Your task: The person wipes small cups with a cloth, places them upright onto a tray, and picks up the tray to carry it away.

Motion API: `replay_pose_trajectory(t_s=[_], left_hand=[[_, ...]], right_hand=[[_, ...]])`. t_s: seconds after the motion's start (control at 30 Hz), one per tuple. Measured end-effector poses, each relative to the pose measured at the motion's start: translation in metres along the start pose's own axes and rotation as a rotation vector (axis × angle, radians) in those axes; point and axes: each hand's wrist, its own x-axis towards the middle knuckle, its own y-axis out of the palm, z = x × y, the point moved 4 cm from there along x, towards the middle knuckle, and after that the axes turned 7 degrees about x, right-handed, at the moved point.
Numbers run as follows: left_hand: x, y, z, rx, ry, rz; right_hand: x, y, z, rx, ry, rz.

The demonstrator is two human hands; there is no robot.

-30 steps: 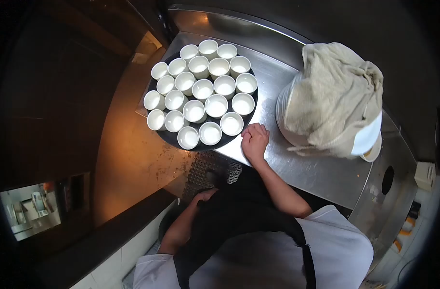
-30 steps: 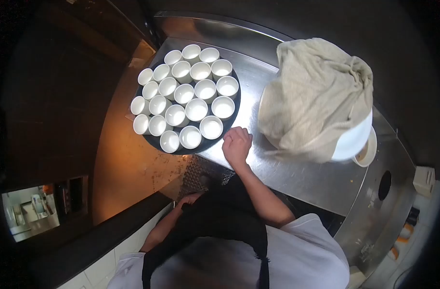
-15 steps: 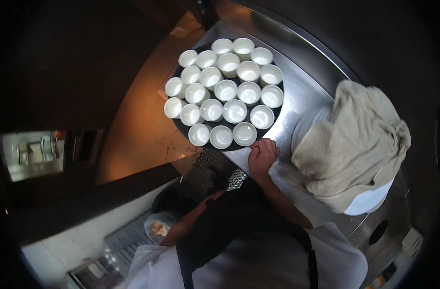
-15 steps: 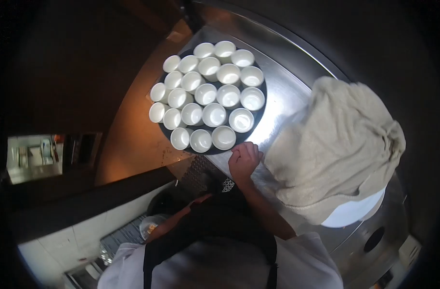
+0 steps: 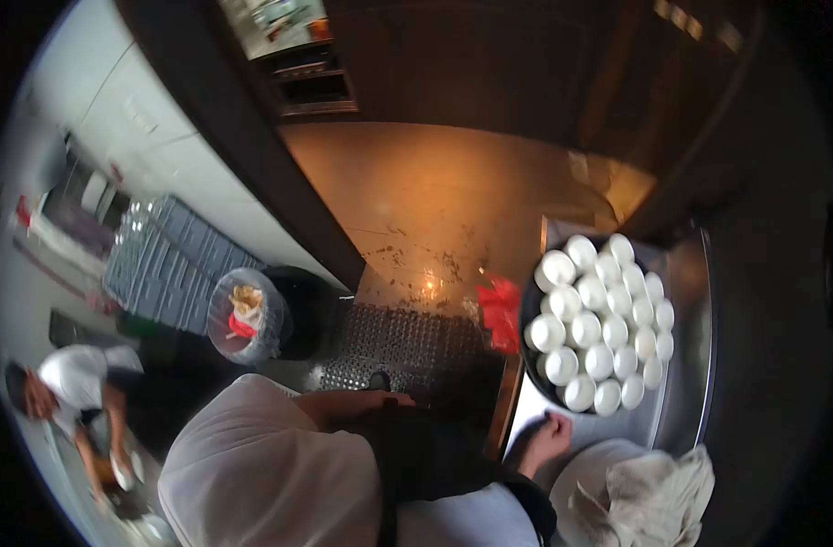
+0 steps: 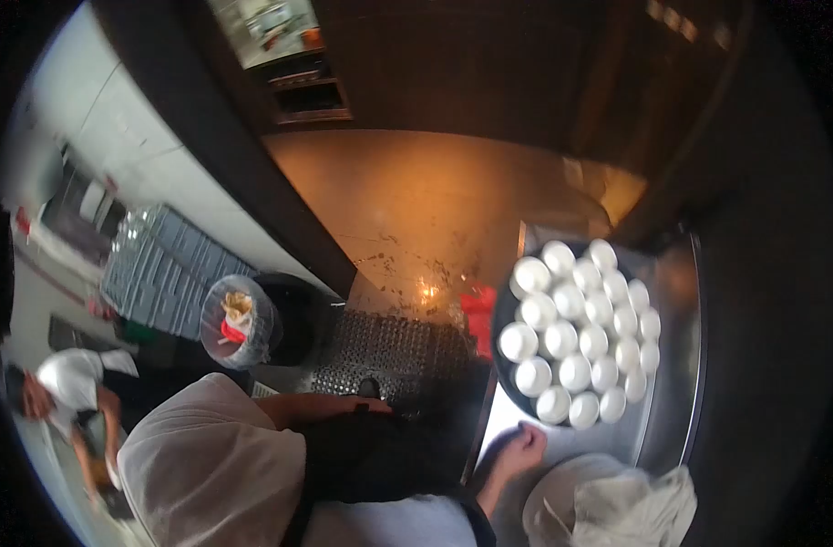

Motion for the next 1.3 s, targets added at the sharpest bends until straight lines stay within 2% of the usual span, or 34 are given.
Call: replay_pose_trajectory(t_s=[0.03,0.07,0.1,0.13,0.17,0.23,0.3,0.4,0.43,0.5,0.63,0.7,0.77,0.8,0.9,0.97,1.0,1.03,1.1,1.17,1.2,1.23,1.3], left_hand=[[0.004,-0.003,0.002,-0.008,0.019,-0.023],[0.006,-0.006,0.008,-0.011,0.035,-0.054],[0.005,-0.011,0.015,-0.026,0.048,-0.095],[0.002,-0.010,0.023,-0.030,0.056,-0.112],[-0.002,-0.013,0.031,-0.041,0.068,-0.138],[-0.015,-0.016,0.050,-0.073,0.075,-0.179],[-0.030,-0.020,0.071,-0.104,0.078,-0.213],[-0.050,-0.020,0.104,-0.149,0.076,-0.261],[-0.058,-0.020,0.116,-0.163,0.079,-0.276],[-0.072,-0.018,0.143,-0.189,0.080,-0.297],[-0.107,-0.008,0.200,-0.274,0.109,-0.380],[-0.126,-0.005,0.233,-0.317,0.129,-0.474],[-0.150,-0.003,0.269,-0.314,0.107,-0.689],[-0.177,-0.001,0.280,-0.310,-0.044,-0.827],[-0.229,0.039,0.326,-1.278,-0.158,-1.113],[-0.247,0.061,0.366,-1.009,-0.421,-1.170],[-0.247,0.077,0.385,-1.010,-0.424,-1.131],[-0.246,0.093,0.402,-1.012,-0.429,-1.093],[-0.251,0.118,0.417,-0.710,-0.467,-1.064],[-0.256,0.123,0.409,-0.727,-0.578,-1.061],[-0.261,0.125,0.387,-0.902,-0.672,-1.080],[-0.263,0.130,0.370,-1.085,-0.765,-1.096],[-0.250,0.123,0.347,-0.868,-0.733,-1.129]], right_hand=[[-0.002,-0.004,0.012,-0.085,0.062,0.068],[-0.003,-0.004,0.006,-0.036,0.049,0.090],[-0.002,-0.002,-0.014,0.065,0.129,0.156],[-0.004,0.002,-0.026,0.167,0.368,0.217],[-0.009,0.014,-0.019,0.201,0.490,0.309],[-0.025,0.043,0.000,0.220,0.442,0.426],[-0.039,0.082,0.021,0.185,0.351,0.633],[-0.078,0.152,0.079,0.196,0.338,0.841],[-0.091,0.174,0.082,0.235,0.256,0.932],[-0.117,0.216,0.084,0.100,0.361,1.079],[-0.190,0.308,0.090,0.274,0.796,1.192],[-0.231,0.351,0.082,0.255,0.804,1.319],[-0.275,0.385,0.070,0.083,0.777,1.503],[-0.299,0.393,0.075,-0.035,0.803,1.656],[-0.364,0.405,0.057,-0.083,0.416,2.314],[-0.372,0.413,0.012,-0.248,0.719,2.510],[-0.375,0.415,0.000,-0.338,0.883,2.597],[-0.373,0.423,0.006,-0.483,0.662,2.617],[-0.357,0.441,0.023,-0.749,0.204,2.593],[-0.339,0.464,0.026,-0.758,0.154,2.486],[-0.326,0.476,0.023,-0.767,0.125,2.437],[-0.312,0.493,-0.004,-0.590,0.294,2.340],[-0.280,0.526,-0.079,-0.261,0.617,2.100]])
